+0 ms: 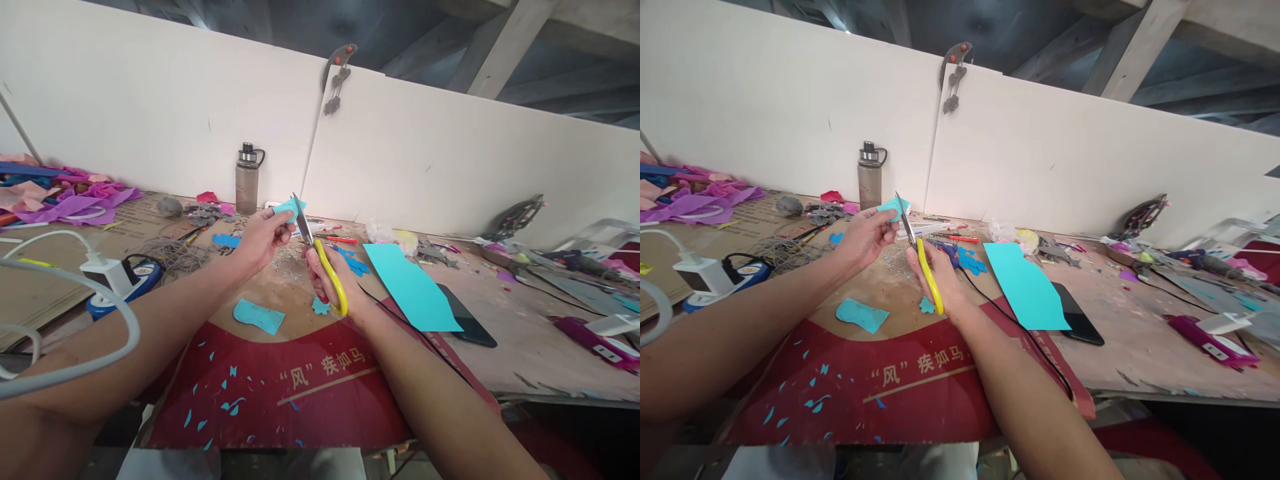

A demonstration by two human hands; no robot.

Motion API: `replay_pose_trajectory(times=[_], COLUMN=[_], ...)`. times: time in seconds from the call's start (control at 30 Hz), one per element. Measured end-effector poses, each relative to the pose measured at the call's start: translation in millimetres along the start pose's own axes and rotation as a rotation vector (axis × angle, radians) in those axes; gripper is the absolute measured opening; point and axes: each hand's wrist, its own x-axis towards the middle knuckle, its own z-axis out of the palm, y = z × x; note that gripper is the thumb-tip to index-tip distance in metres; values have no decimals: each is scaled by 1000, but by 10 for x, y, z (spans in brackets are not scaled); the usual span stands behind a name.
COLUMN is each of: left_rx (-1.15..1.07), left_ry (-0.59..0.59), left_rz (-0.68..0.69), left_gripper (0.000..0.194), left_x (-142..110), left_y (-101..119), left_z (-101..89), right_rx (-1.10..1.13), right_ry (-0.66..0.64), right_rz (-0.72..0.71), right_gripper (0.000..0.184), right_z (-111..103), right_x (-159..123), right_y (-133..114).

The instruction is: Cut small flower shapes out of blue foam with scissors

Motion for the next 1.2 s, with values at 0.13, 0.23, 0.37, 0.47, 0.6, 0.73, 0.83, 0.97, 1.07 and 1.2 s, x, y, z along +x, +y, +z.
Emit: replay_pose_trajectory(times=[0.13, 0.23, 0.37, 0.47, 0.6, 0.73, 0.83, 0.97, 1.07, 1.2], left_rx=[-12, -21, -24, -28, -27, -30, -25, -18, -18, -8], left_ry=[-1, -18, -57, -62, -59, -52, -44, -35, -19, -4], left_rz=[5, 10, 5, 7, 9, 5, 5, 9, 6, -5], left_gripper=[26, 24, 23, 24, 23, 21, 21, 22, 23, 22], left_x=[4, -10, -36, -39, -32, -26, -20, -4, 3, -1], left_y=[-4, -30, -50, -54, -57, -52, -46, -39, -29, -11], left_z=[-4, 1, 20, 22, 14, 14, 9, -4, -2, 12], right_rx=[11, 20, 28, 28, 25, 42, 43, 30, 18, 11], right_ry=[-4, -7, 0, 6, 20, 17, 16, 11, -1, -3], right_rz=[11, 19, 20, 9, 5, 4, 11, 11, 9, 20], right_gripper=[63, 63, 65, 66, 66, 65, 65, 65, 63, 63], right_z=[7, 16, 21, 18, 13, 12, 11, 4, -1, -8], right_x=[-4, -8, -10, -9, -7, -6, -4, -3, -3, 1], right_y=[6, -2, -30, -36, -26, -22, -22, -22, -18, -5])
